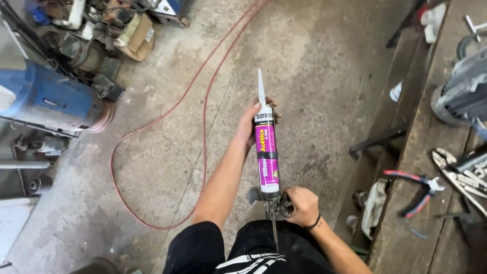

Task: Inspecting and cleaning motor parts and preparing a caulking gun for assembly

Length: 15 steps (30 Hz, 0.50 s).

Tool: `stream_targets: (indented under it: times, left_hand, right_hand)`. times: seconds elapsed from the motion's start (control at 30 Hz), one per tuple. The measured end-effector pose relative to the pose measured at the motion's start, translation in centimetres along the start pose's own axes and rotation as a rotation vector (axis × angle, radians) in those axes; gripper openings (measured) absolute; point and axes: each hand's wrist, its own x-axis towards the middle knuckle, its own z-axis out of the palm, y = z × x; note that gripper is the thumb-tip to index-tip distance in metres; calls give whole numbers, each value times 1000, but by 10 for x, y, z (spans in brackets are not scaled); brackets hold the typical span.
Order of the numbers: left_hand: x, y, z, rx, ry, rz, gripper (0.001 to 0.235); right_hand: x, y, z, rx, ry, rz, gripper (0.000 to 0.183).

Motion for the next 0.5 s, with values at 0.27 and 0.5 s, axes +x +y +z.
stream_targets:
  times: [0.27,0.5]
  left_hand:
    - [5,88,118,473,155,39,46]
    - [10,128,157,519,65,241,36]
  right_hand:
    - [37,11,-29,4,42,-174,38]
    - [31,35,-36,-32,83,-275,58]
